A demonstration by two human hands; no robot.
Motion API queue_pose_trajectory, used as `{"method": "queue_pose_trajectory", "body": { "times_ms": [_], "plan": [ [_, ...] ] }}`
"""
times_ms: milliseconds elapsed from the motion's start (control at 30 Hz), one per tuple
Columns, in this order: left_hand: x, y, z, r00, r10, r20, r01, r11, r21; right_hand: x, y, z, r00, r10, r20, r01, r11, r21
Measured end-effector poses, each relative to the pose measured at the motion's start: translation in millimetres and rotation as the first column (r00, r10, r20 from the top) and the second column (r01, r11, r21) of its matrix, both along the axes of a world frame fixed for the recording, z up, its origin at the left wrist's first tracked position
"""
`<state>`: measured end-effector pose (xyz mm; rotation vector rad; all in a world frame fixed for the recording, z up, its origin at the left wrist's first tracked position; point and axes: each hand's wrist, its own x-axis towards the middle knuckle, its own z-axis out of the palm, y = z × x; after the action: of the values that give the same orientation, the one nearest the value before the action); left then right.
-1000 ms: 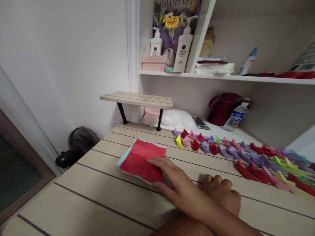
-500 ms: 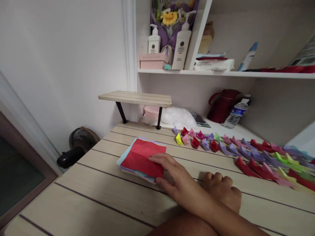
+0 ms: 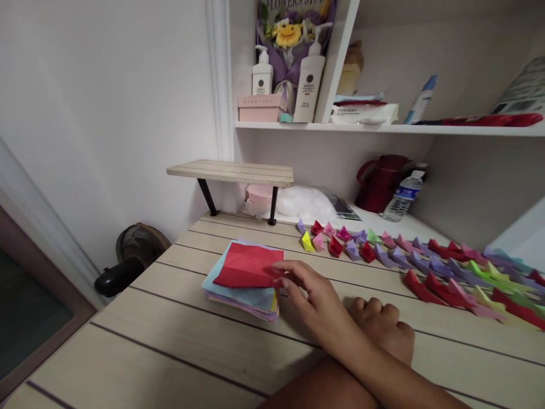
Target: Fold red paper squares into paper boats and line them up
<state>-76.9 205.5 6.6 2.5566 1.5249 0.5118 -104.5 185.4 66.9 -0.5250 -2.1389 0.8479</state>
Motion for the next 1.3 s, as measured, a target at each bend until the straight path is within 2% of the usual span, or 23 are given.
{"method": "queue_pose_trajectory", "body": {
  "times_ms": [333, 633, 900, 1000, 1100, 1167, 1233, 1300],
  "plan": [
    [-1, -1, 10.5, 0.997, -0.033, -0.065, 0.032, 0.999, -0.009, -2, 3, -3.0, 0.997, 0.078, 0.007, -0.074, 0.967, -0.245],
    [-3, -6, 16.9, 0.995, -0.035, -0.088, 0.031, 0.999, -0.041, -4, 2, -3.9, 0.99, 0.133, -0.038, -0.138, 0.937, -0.321],
    [-2, -2, 17.2, 0.993, -0.042, -0.111, 0.033, 0.996, -0.081, -4, 2, -2.6, 0.99, 0.131, -0.048, -0.14, 0.936, -0.324],
    [-3, -3, 18.8, 0.994, -0.037, -0.106, 0.029, 0.996, -0.082, -3, 2, -2.1, 0.993, 0.117, -0.021, -0.118, 0.956, -0.269],
    [-4, -6, 20.2, 0.994, -0.035, -0.099, 0.027, 0.997, -0.078, -1, 0, -0.5, 0.994, 0.077, 0.076, -0.07, 0.994, -0.085],
    [-5, -6, 20.3, 0.995, -0.039, -0.095, 0.032, 0.997, -0.071, -1, -2, 0.4, 0.98, 0.056, 0.191, -0.062, 0.998, 0.029],
    [-6, -6, 19.4, 0.994, -0.051, -0.095, 0.045, 0.997, -0.062, -1, -3, 0.3, 0.953, 0.068, 0.295, -0.092, 0.994, 0.066],
    [-5, -5, 17.4, 0.994, -0.058, -0.096, 0.053, 0.997, -0.053, -1, -4, -0.5, 0.937, 0.105, 0.333, -0.131, 0.99, 0.058]
  ]
}}
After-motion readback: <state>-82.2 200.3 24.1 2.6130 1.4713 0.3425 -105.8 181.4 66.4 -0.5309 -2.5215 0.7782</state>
